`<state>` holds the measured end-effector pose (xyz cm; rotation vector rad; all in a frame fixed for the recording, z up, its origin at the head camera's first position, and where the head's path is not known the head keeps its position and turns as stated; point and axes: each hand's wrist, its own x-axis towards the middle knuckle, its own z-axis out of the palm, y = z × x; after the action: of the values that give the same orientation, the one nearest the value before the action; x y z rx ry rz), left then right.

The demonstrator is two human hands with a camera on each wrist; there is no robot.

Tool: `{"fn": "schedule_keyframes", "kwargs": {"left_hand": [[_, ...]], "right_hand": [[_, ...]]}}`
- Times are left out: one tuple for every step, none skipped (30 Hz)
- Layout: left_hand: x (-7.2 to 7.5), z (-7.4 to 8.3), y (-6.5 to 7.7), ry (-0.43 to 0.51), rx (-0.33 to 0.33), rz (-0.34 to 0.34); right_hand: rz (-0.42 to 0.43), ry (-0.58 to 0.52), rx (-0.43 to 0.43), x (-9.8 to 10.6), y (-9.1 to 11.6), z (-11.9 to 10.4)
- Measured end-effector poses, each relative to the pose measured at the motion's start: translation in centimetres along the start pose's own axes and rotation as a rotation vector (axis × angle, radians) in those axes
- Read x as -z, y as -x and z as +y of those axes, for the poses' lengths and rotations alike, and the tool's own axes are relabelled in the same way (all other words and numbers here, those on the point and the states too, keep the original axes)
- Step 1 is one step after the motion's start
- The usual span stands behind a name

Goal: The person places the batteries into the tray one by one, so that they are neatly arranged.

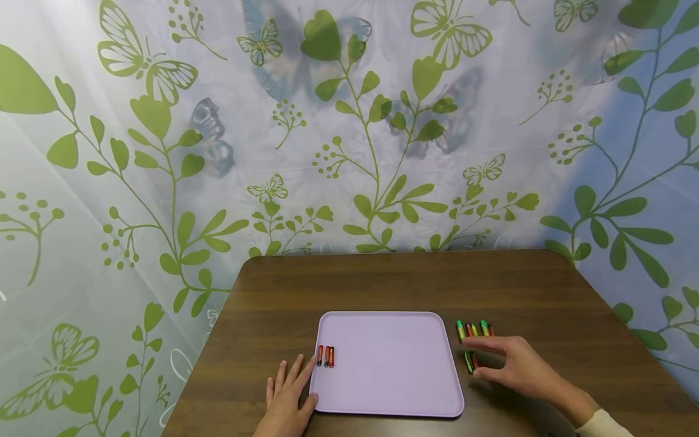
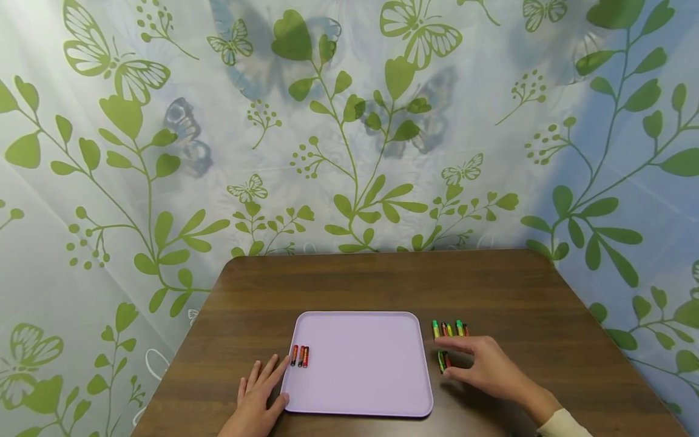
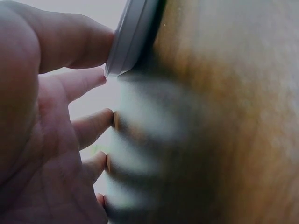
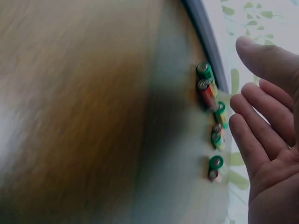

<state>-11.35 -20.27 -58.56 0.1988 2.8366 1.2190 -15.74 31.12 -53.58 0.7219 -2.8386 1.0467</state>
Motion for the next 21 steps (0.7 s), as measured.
{"fn": "schedule_keyframes", "kwargs": {"left_hand": [[0.0, 0.0, 0.0, -0.003, 0.000, 0.002], [-0.1, 0.0, 0.0, -0.009, 0.000, 0.006], [-0.1, -0.1, -0.1, -0.013, 0.001, 0.007], [-0.1, -0.1, -0.1, -0.014, 0.002, 0.007], [-0.1, -0.1, -0.1, -0.015, 0.003, 0.007], [-0.1, 0.0, -0.1, -0.015, 0.006, 0.004], [0.0, 0.0, 0.0, -0.016, 0.007, 0.002], [0.0, 0.1, 0.0, -0.013, 0.010, -0.001], [0.1, 0.2, 0.1, -0.008, 0.013, -0.006], [0.1, 0.3, 0.1, -0.006, 0.014, -0.007], [0.2, 0.4, 0.1, -0.007, 0.013, -0.006], [0.2, 0.4, 0.2, -0.007, 0.014, -0.006], [0.2, 0.5, 0.2, -0.006, 0.011, -0.002], [0.1, 0.6, 0.2, -0.004, 0.007, 0.005], [0.1, 0.6, 0.2, 0.001, -0.006, 0.013], [0.0, 0.5, 0.3, 0.000, -0.013, 0.024], [-0.1, 0.4, 0.3, -0.001, -0.020, 0.035], [-0.2, 0.3, 0.3, -0.004, -0.027, 0.046], [-0.3, 0.3, 0.3, -0.008, -0.034, 0.053], [-0.3, 0.2, 0.3, -0.013, -0.037, 0.057], [-0.4, 0.1, 0.3, -0.021, -0.034, 0.056]], "right_hand": [[0.004, 0.006, 0.000, 0.1, 0.2, 0.1], [0.006, 0.013, 0.000, 0.2, 0.3, 0.2], [0.011, 0.024, 0.004, 0.2, 0.4, 0.2], [0.019, 0.035, 0.011, 0.2, 0.5, 0.3], [0.025, 0.049, 0.018, 0.2, 0.6, 0.4], [0.031, 0.061, 0.027, 0.2, 0.7, 0.4], [0.037, 0.077, 0.036, 0.2, 0.8, 0.5], [0.045, 0.090, 0.047, 0.1, 0.8, 0.5], [0.052, 0.100, 0.057, 0.1, 0.8, 0.6], [0.052, 0.108, 0.058, 0.0, 0.8, 0.6], [0.059, 0.120, 0.067, -0.1, 0.8, 0.7], [0.063, 0.127, 0.075, -0.2, 0.8, 0.8], [0.066, 0.133, 0.081, -0.2, 0.8, 0.9], [0.068, 0.139, 0.087, -0.3, 0.8, 1.0], [0.070, 0.143, 0.090, -0.4, 0.8, 1.1], [0.069, 0.145, 0.089, -0.5, 0.8, 1.2], [0.070, 0.146, 0.094, -0.6, 0.8, 1.3], [0.068, 0.143, 0.090, -0.7, 0.8, 1.4], [0.065, 0.142, 0.084, -0.8, 0.8, 1.4], [0.062, 0.139, 0.078, -0.8, 0.8, 1.5], [0.061, 0.138, 0.072, -0.8, 0.8, 1.5]]}}
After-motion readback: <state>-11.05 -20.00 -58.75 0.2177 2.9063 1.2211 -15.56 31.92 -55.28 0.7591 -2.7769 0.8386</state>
